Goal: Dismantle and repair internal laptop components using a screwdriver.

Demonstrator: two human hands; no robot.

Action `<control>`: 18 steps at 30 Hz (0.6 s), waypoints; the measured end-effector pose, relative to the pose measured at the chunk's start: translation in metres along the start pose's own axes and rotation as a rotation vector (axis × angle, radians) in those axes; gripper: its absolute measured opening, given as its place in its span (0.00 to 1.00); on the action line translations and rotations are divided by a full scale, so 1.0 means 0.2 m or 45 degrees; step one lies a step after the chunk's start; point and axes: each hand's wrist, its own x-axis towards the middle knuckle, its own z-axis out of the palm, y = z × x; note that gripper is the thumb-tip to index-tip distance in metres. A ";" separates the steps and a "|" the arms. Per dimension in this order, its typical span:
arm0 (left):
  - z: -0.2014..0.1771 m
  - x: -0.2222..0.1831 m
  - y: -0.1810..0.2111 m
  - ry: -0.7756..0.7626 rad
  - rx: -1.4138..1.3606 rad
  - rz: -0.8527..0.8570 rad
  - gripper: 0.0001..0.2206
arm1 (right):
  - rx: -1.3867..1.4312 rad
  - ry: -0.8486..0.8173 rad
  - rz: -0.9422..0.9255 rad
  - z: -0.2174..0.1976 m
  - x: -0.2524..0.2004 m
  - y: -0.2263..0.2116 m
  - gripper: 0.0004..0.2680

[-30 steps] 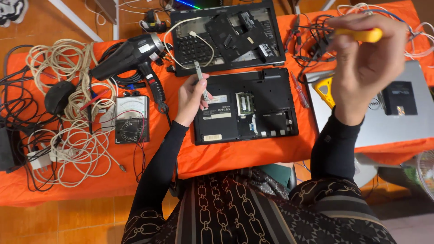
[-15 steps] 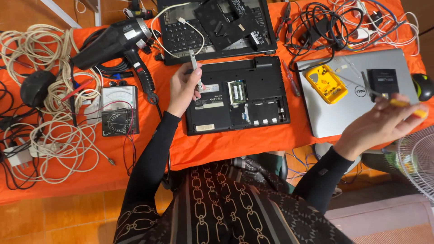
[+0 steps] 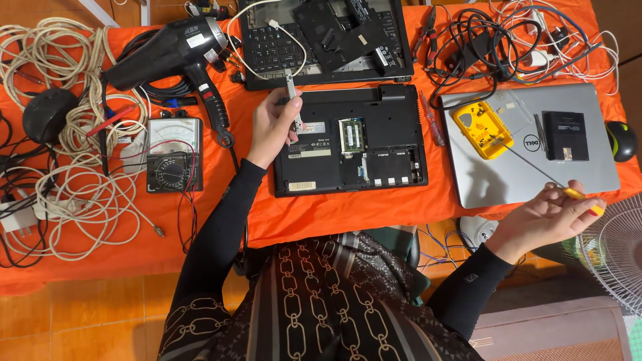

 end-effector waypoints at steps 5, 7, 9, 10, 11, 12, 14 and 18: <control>0.00 -0.01 0.02 0.004 0.017 -0.025 0.24 | -0.037 -0.026 0.014 0.02 -0.03 0.01 0.10; 0.00 -0.01 0.03 -0.002 0.025 -0.029 0.24 | -0.057 -0.052 0.015 0.06 -0.04 0.00 0.10; 0.00 -0.01 0.04 -0.008 0.033 -0.002 0.24 | -0.059 -0.073 0.012 0.11 -0.05 -0.03 0.11; 0.01 -0.02 0.04 -0.016 0.034 -0.006 0.24 | -0.063 -0.066 0.011 0.09 -0.04 -0.03 0.11; 0.01 -0.02 0.04 -0.016 0.028 0.000 0.24 | -0.041 -0.091 0.017 0.07 -0.04 -0.02 0.11; 0.01 -0.02 0.04 -0.016 0.021 0.007 0.25 | -0.019 -0.116 0.023 0.06 -0.03 -0.02 0.10; 0.01 -0.01 0.04 -0.019 0.020 0.008 0.25 | -0.017 -0.102 0.020 0.03 -0.02 0.00 0.10; 0.01 -0.02 0.04 -0.011 0.025 0.006 0.25 | -0.008 -0.079 0.042 -0.01 -0.01 0.03 0.08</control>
